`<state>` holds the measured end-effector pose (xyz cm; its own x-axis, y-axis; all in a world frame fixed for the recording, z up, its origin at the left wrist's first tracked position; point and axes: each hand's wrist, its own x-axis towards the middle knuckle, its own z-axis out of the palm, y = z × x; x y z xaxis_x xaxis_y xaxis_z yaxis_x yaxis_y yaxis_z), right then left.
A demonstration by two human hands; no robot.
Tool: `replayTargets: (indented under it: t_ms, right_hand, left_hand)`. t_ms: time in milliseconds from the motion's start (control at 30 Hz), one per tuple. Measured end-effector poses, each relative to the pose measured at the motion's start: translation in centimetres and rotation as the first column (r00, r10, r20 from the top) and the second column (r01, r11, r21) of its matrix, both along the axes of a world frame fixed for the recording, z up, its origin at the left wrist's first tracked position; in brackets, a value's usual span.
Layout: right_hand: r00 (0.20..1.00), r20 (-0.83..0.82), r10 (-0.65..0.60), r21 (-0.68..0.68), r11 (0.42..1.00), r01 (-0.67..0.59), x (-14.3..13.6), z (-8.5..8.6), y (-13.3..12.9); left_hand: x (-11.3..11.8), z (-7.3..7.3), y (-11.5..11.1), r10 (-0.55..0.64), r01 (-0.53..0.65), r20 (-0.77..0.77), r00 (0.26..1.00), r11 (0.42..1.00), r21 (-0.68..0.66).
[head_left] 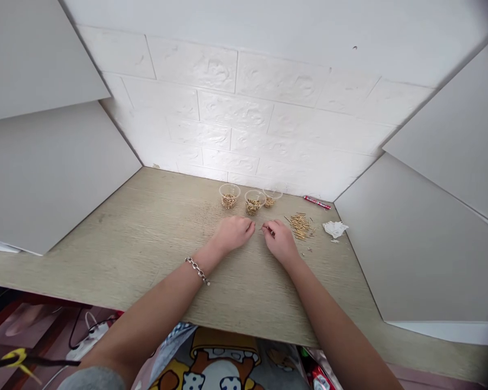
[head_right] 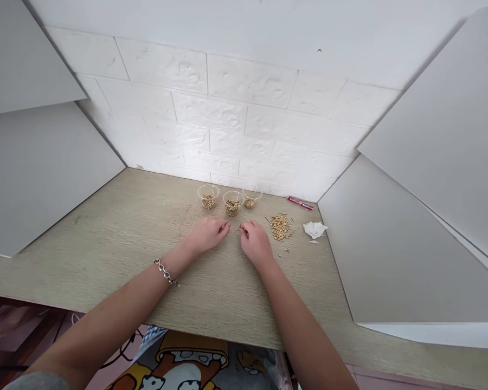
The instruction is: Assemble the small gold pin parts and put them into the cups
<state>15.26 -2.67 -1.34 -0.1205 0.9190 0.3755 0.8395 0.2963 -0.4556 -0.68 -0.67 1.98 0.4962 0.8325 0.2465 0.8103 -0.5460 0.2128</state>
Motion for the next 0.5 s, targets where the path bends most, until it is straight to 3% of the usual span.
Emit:
replayTargets:
  t_ms: [133,333,500]
  right_hand:
    - [1.000,-0.016,0.021,0.041,0.999,-0.020,0.36,0.17,0.22]
    - [0.981,0.179,0.080,0.021,0.996,-0.085,-0.35,0.49,-0.03]
    - [0.971,0.228,0.074,0.016,0.997,-0.080,-0.53,0.55,0.03]
  left_hand:
    - [-0.15,-0.34,0.51,0.036,-0.035,0.029,0.999,0.999,-0.035]
    - [0.04,-0.62,0.62,0.020,-0.019,0.036,0.999,0.998,-0.054]
    - [0.10,-0.50,0.60,0.029,-0.027,0.024,0.999,0.997,-0.071]
